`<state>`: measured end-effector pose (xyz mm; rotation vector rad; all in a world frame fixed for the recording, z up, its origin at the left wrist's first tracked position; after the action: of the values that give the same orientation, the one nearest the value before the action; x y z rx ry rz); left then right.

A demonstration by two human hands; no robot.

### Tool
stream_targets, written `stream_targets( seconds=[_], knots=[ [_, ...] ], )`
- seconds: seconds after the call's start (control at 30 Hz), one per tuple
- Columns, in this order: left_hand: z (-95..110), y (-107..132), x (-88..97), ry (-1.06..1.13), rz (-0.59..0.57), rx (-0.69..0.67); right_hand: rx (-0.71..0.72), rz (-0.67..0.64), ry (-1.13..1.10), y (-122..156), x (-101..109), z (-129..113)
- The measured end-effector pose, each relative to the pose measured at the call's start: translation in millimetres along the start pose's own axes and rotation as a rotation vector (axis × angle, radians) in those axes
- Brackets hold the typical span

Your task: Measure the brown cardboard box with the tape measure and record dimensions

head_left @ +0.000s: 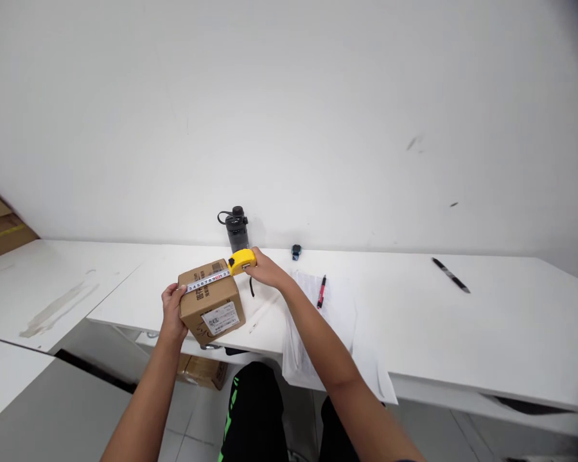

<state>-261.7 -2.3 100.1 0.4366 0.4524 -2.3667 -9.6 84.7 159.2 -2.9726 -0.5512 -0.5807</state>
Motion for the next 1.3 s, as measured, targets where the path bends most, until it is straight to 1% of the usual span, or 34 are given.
stream_targets(
  seconds=[0.1, 0.2, 0.27, 0.37, 0.43, 0.53, 0.63, 0.73, 0.9, 1.1, 1.3],
  knots=[
    [-2, 0, 1.7, -0.011, 0.021, 0.012, 0.032, -0.029, 0.037, 7, 2, 1],
    [-3, 0, 3.8, -0.028, 0.048, 0.007, 0.098, -0.144, 0.064, 12, 0, -3],
    [-1, 3, 4.8, -0.036, 0.057, -0.005, 0.102, -0.174, 0.073, 13, 0, -2],
    [-1, 11, 4.1, -0.044, 0.037, 0.013, 0.039, -0.122, 0.083, 9, 1, 7],
    [-1, 14, 2.4, -0.044, 0.004, 0.025, 0.013, -0.095, 0.045, 5, 0, 13],
    [-2, 16, 2.3, -0.052, -0.028, 0.016, -0.023, -0.067, -0.025, 2, -1, 21],
    [-3, 16, 3.5, -0.031, -0.034, 0.000, -0.068, -0.070, -0.035, 1, -2, 26],
    [-4, 16, 4.0, -0.003, -0.034, -0.003, -0.074, -0.074, -0.020, 0, -4, 26],
    [-7, 18, 3.1, 0.028, -0.060, 0.023, -0.099, -0.011, -0.003, -3, -4, 23],
    [-10, 15, 5.5, 0.101, -0.067, 0.019, -0.115, -0.027, -0.016, -6, -10, 21],
    [-14, 14, 5.8, 0.155, -0.072, 0.018, -0.200, 0.029, -0.005, -8, -12, 27]
  ],
)
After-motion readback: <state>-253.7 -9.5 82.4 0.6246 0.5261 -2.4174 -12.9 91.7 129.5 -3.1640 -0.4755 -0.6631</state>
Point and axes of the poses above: each hand's wrist, its own y-axis away from the middle knuckle, its own x-axis out of the back of the hand, z = x × y, the point moved 9 cm from there along -y, towards the middle knuckle, and after that the axes turned 14 degrees about -x, right-handed, at the moved point
